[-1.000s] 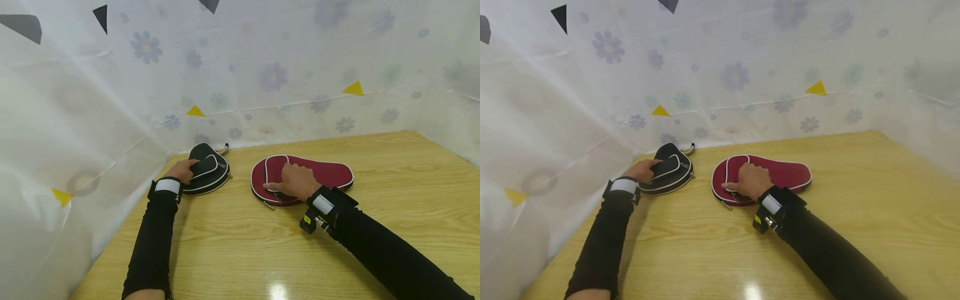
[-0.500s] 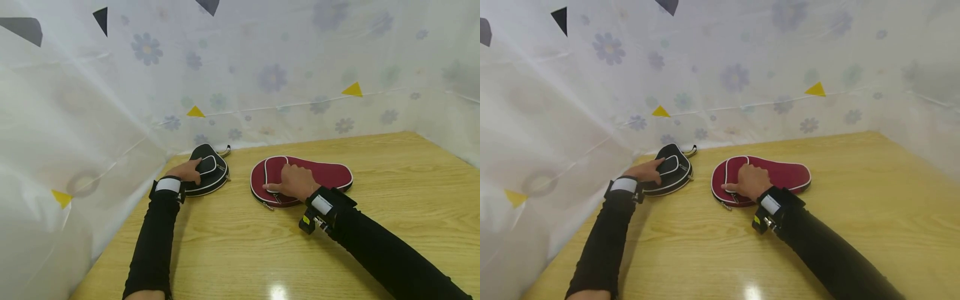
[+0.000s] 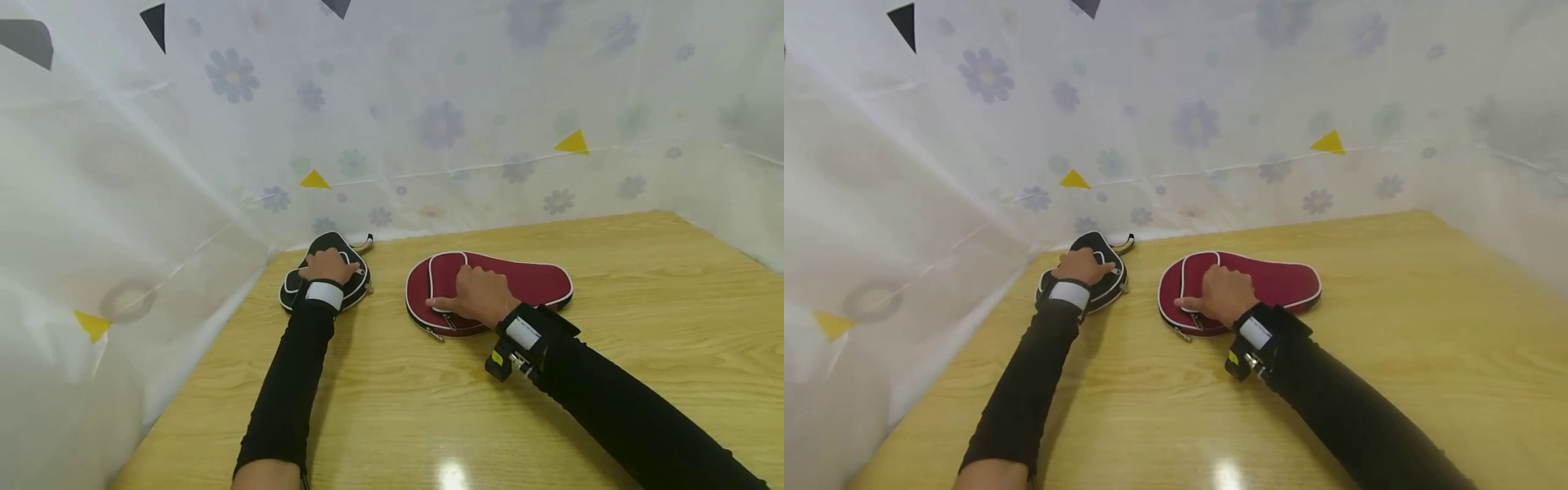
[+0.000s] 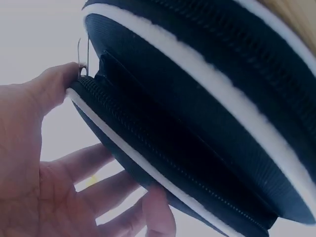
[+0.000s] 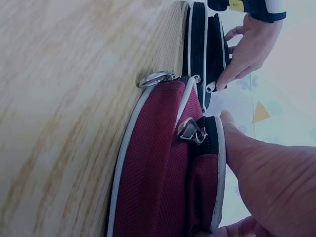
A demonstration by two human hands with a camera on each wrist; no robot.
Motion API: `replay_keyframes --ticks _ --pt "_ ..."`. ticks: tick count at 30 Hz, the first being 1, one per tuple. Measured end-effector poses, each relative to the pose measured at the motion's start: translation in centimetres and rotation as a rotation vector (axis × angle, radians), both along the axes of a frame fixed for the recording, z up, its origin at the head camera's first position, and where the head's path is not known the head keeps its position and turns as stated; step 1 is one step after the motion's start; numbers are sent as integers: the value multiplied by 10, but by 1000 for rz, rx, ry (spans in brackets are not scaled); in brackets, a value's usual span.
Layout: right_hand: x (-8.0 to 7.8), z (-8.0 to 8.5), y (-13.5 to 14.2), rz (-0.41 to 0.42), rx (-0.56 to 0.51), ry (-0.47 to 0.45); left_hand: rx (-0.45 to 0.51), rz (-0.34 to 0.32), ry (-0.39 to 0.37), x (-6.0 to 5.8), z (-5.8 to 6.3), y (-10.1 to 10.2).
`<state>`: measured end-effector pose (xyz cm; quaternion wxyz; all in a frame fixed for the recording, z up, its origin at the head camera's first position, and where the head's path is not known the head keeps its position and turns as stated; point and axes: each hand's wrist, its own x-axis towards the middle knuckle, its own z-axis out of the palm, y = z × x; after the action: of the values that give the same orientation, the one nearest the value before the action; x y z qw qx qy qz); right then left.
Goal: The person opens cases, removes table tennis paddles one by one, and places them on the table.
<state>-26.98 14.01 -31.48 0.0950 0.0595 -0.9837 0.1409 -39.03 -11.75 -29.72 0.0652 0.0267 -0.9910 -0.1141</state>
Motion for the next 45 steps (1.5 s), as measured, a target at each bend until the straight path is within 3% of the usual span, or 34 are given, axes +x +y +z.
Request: replay_keyframes --ticks 5,10,16,24,29,35,45 --pt "-2 1 -1 -12 9 1 -42 -3 8 0 4 0" --pt "-1 2 -3 -14 5 -20 -21 -70 -28 3 5 -6" --pt "0 2 -2 -11 8 -16 34 -132 -85 -2 4 -18" --pt "2 2 0 -12 13 -18 -51 -269 -138 -5 7 -33" --pt "2 1 0 -12 15 -7 12 -344 -198 -2 14 -45" --pt "1 1 1 -5 17 -3 58 -390 -290 -4 15 -59" --pt "0 -1 1 -9 12 -21 13 -412 -224 -7 13 -74"
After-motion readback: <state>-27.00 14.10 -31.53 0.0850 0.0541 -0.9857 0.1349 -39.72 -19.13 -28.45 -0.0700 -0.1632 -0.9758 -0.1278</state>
